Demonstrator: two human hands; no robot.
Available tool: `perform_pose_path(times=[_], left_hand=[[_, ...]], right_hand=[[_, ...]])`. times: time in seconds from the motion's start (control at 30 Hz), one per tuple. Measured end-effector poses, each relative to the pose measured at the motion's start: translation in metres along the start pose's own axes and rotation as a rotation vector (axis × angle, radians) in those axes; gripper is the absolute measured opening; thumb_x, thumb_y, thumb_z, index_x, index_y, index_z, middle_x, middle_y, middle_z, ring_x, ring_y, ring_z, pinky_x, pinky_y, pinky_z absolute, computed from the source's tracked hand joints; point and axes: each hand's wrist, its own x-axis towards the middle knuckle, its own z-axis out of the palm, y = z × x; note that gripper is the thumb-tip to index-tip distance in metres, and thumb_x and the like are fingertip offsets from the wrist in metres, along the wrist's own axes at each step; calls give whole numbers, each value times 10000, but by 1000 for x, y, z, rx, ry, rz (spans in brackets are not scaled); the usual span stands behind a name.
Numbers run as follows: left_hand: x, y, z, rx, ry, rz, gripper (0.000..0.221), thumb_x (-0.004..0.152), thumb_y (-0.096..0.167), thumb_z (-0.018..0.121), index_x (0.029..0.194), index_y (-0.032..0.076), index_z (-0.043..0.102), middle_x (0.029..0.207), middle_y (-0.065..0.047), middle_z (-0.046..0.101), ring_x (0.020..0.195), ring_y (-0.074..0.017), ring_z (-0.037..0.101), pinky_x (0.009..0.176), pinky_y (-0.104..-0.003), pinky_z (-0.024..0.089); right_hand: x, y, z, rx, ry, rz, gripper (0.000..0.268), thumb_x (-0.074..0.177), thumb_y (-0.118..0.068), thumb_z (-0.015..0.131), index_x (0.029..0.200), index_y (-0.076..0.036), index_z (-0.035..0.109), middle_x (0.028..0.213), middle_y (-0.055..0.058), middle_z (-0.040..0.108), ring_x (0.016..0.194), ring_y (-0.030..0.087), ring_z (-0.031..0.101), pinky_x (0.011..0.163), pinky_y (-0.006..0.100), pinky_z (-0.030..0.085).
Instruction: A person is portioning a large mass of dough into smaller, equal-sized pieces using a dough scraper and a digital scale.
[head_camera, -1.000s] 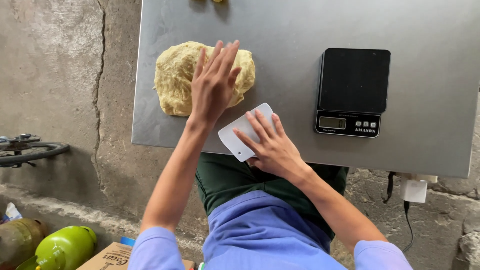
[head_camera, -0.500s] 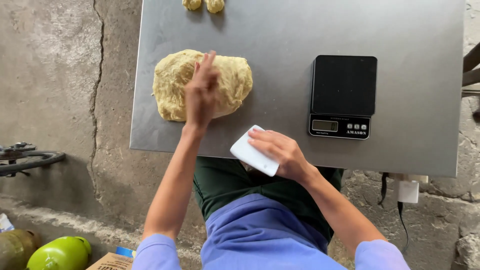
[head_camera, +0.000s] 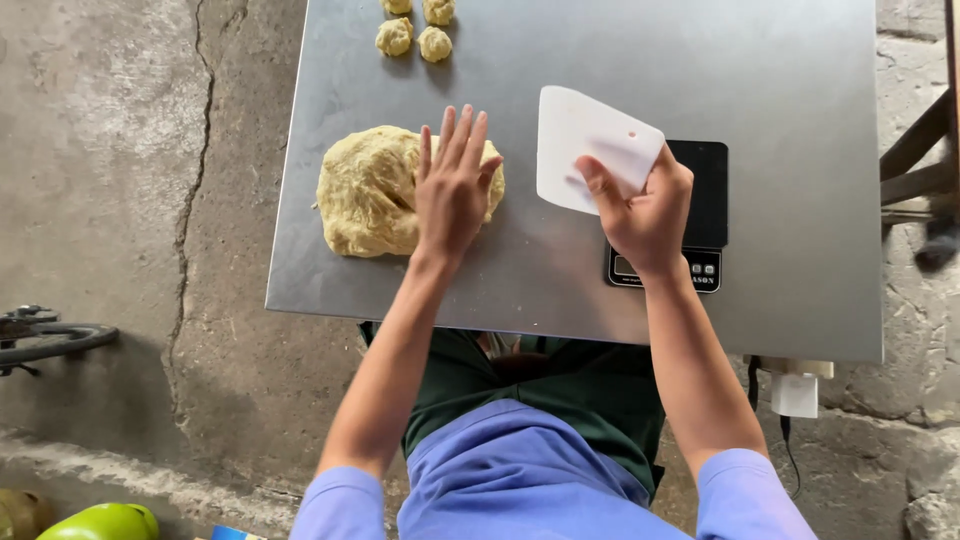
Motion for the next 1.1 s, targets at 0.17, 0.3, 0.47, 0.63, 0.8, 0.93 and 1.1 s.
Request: perform_pose_path(times=[0.17, 0.3, 0.47, 0.63, 0.8, 0.93, 1.1], left_hand=[[-16, 19, 20, 167, -191, 41, 842, 1004, 629, 507, 1542, -14, 430, 1583, -319, 387, 1536, -430, 264, 1281, -575, 93], [-33, 31, -11, -33, -328, 173, 1043, 907, 683, 639, 1581, -55, 342, 1621, -355, 299, 1543, -479, 231, 1300, -529, 134], [-16, -27, -33, -116, -210, 127, 651, 1069, 466, 507, 1550, 29, 471, 1555, -209, 493, 1465, -386, 401, 1226, -545, 234], [-6, -29, -22, 316, -161, -272, 797, 1052, 696, 256, 1523, 114, 528, 1629, -212, 376, 1538, -464, 172, 1196, -707, -63], [-9, -13, -21, 135, -85, -248, 1035, 901, 846, 515, 1486, -8, 548, 1593, -291, 384, 1534, -495, 169, 1202, -680, -66], [-22, -61, -18, -5, -74, 55, 689, 980, 541, 673, 1482, 77, 584, 1560, -204, 488, 1482, -378, 411, 1231, -497, 213], [-20, -69, -28, -38, -117, 272, 474, 1044, 326, 602, 1442, 69, 619, 1514, -166, 567, 1455, -330, 467, 1189, -464, 356]], right_hand=[[6, -5, -2, -14, -26, -17, 323, 1013, -201, 812, 1017, 64, 627, 834, 230, 709, 869, 472, 737, 645, 444, 544], [6, -6, -2, 48, -31, -2, 318, 1002, -181, 826, 1008, 68, 627, 818, 267, 691, 916, 515, 702, 667, 446, 553], [5, -3, -4, 32, -37, 21, 317, 993, -176, 840, 980, 59, 627, 803, 248, 702, 874, 426, 743, 647, 432, 545], [3, -1, 1, 88, -4, 30, 270, 1017, -130, 817, 994, 72, 639, 810, 266, 695, 872, 342, 731, 680, 428, 546], [7, -8, 14, 113, -30, 52, 252, 1008, -161, 788, 965, 40, 641, 775, 224, 705, 801, 355, 750, 639, 416, 551], [6, 0, 11, 95, -1, 60, 268, 973, -160, 818, 934, 44, 649, 752, 234, 698, 777, 367, 747, 633, 410, 549], [-1, 9, 0, 77, -14, 89, 267, 986, -161, 816, 938, 35, 641, 748, 221, 693, 722, 272, 711, 633, 398, 545]])
